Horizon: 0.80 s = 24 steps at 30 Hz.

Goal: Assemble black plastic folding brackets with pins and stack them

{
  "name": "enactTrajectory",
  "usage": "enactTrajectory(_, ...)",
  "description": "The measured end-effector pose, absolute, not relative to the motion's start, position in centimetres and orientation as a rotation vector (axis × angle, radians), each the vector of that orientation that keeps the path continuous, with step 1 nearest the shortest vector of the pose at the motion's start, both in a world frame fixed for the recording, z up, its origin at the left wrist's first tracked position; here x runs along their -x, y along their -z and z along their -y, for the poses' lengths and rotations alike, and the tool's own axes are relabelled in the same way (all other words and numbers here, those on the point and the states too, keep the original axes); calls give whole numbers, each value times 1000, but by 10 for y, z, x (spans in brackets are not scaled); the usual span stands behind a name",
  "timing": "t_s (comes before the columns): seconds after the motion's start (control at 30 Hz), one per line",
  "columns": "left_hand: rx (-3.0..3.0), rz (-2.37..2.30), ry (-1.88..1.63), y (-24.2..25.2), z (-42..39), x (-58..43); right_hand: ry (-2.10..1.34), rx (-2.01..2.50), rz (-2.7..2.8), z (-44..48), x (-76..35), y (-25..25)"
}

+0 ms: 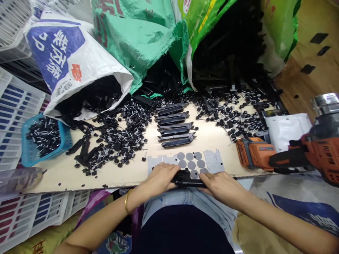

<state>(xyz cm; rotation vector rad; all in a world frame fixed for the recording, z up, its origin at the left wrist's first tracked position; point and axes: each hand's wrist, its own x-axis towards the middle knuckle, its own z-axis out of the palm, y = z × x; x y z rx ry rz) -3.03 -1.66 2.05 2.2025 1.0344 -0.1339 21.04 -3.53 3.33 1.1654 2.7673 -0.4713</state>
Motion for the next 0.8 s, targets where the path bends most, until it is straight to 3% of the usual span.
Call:
enactTrajectory(0.13, -2095, -1017, 135, -19, 36, 24, 895, -1230, -2636, 45, -205, -35)
enactTrajectory(0.33, -1311, -810, -316, -37, 39, 41, 2276, -1507, -2017, 60, -176, -55)
enactTrajectory(0.4, -1108, -830, -439, -45, 39, 37, 2557, -1586, -1780, 66, -169, -61)
enactTrajectory(0.6, -953, -842, -534, -55, 40, 19, 2816, -1730, -1477, 83, -171, -51)
enactTrajectory(0.8, -974, -993, -545, -64, 48, 20, 2767, -1716, -1593, 73, -175, -49)
